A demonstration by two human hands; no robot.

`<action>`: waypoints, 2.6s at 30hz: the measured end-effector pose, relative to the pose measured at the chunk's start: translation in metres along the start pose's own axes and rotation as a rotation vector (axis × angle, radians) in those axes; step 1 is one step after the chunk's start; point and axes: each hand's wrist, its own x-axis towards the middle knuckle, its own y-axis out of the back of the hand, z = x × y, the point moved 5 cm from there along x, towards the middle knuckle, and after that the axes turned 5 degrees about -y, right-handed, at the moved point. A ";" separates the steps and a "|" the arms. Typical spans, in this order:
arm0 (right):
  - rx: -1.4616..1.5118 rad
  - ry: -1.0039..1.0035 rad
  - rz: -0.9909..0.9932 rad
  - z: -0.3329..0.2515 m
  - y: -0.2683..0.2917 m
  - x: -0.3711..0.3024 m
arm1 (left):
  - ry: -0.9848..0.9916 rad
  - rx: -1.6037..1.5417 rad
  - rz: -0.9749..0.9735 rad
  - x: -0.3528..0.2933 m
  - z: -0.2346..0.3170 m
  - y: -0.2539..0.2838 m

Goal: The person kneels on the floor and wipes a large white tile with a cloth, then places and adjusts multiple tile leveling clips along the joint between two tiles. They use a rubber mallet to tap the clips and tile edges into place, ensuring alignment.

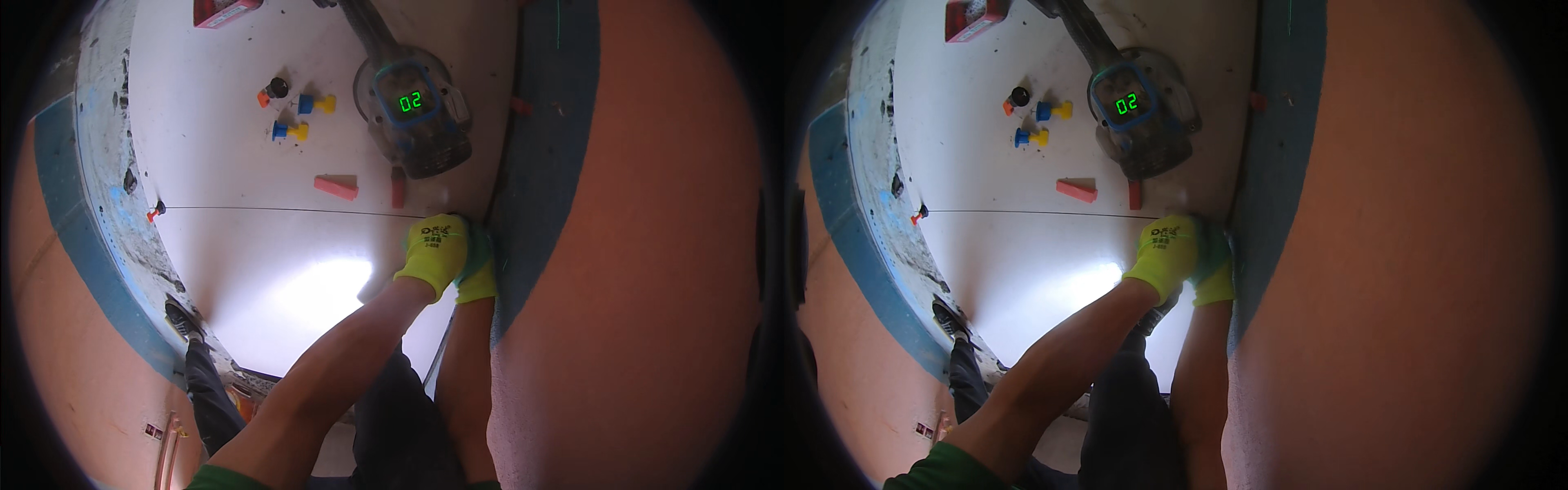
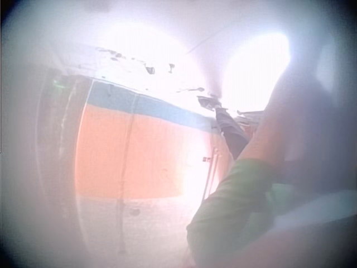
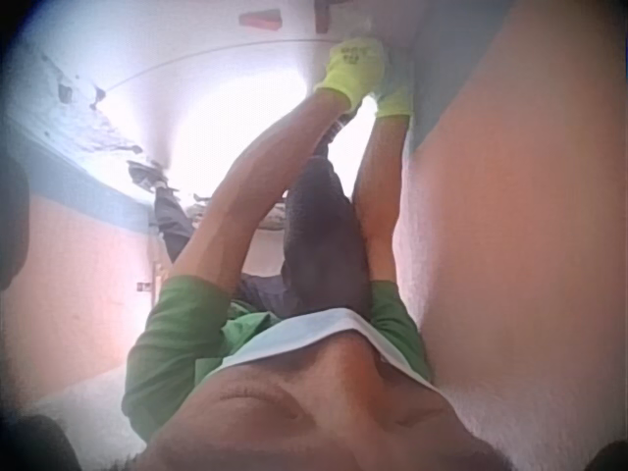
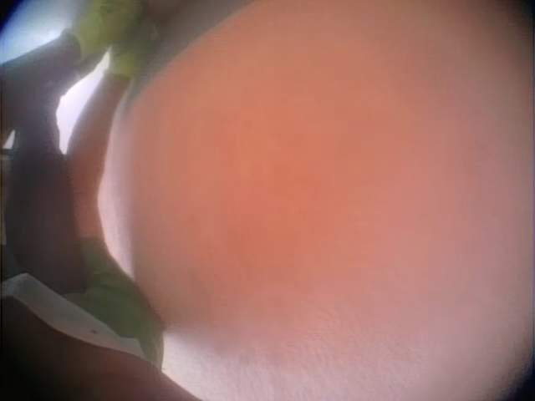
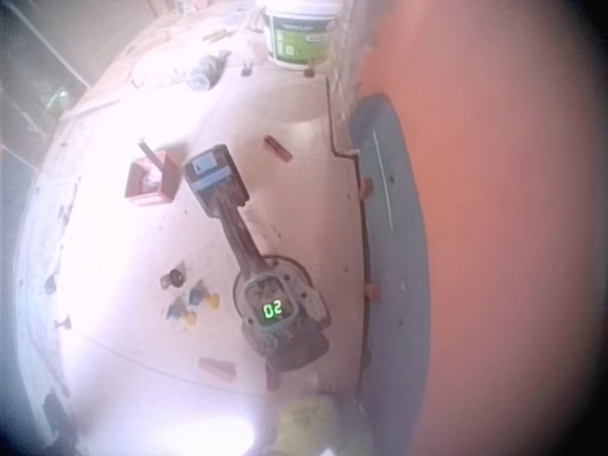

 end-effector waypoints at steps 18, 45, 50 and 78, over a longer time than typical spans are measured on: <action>1.219 -0.536 0.339 0.012 -0.031 -0.026 | 0.097 -0.171 0.225 -0.009 0.003 -0.013; 1.926 -0.601 -0.164 0.011 -0.024 0.008 | -0.007 -0.366 0.198 0.007 -0.013 -0.009; 2.028 -0.610 -0.019 0.000 -0.036 0.001 | 0.064 -0.276 0.219 0.019 -0.011 -0.025; 2.134 -0.360 -0.083 0.002 -0.045 -0.010 | 0.300 -0.167 0.453 0.018 0.005 -0.074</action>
